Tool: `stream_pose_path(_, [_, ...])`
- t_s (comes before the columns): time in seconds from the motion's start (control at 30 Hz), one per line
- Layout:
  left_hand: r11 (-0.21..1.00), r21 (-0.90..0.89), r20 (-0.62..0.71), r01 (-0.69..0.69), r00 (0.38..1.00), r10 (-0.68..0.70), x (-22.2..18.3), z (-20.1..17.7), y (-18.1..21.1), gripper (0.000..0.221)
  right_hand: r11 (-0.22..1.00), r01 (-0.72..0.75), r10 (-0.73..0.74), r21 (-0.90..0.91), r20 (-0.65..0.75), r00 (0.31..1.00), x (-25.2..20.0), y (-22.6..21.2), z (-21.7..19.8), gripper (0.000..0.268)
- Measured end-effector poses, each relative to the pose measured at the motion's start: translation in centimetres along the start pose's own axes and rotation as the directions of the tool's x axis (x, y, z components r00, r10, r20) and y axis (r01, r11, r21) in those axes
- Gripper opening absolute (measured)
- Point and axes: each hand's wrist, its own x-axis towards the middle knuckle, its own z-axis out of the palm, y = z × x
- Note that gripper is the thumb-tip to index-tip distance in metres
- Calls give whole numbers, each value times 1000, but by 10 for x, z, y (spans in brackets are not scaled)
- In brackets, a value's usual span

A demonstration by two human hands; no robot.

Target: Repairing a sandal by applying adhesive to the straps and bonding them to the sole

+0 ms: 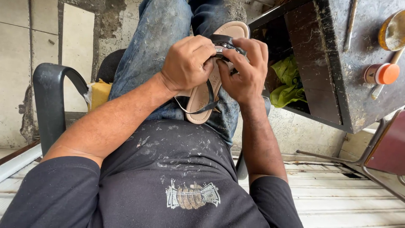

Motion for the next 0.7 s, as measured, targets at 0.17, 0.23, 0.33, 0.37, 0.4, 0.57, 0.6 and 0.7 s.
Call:
stream_pose_path(0.17, [1000, -1, -20, 8, 1000, -8, 1, 1, 3, 13, 997, 34, -34, 63, -1, 999, 8, -3, -3, 10])
stream_pose_path(0.23, [1000, -22, -22, 5, 1000, -5, 1, 3, 0, 12, 997, 46, -45, 64, -9, 999, 9, -2, -2, 10])
stream_pose_path(0.33, [999, -52, -32, 0, 1000, -2, -1, 4, 0, 14, 996, 55, -53, 74, -30, 998, 7, -2, -1, 9])
stream_pose_path(0.37, [999, -53, -31, 11, 999, -13, -2, 4, 0, 14, 995, 60, -58, 76, -30, 998, 7, -2, 0, 10])
stream_pose_path(0.4, [998, -53, -29, 23, 999, -24, -3, 5, -1, 14, 995, 65, -63, 80, -29, 998, 7, -2, 0, 10])
stream_pose_path(0.57, [997, -70, -12, 31, 999, -32, -2, 3, -1, 18, 994, 72, -67, 88, -57, 996, 6, -3, 3, 8])
stream_pose_path(0.6, [997, -72, -3, 41, 999, -41, -2, 2, -1, 20, 992, 61, -54, 114, -60, 997, 7, -4, 3, 11])
stream_pose_path(0.7, [903, -221, 269, 369, 913, -307, -18, -4, -15, 77, 953, -141, 140, 268, 22, 990, -22, 12, 3, 47])
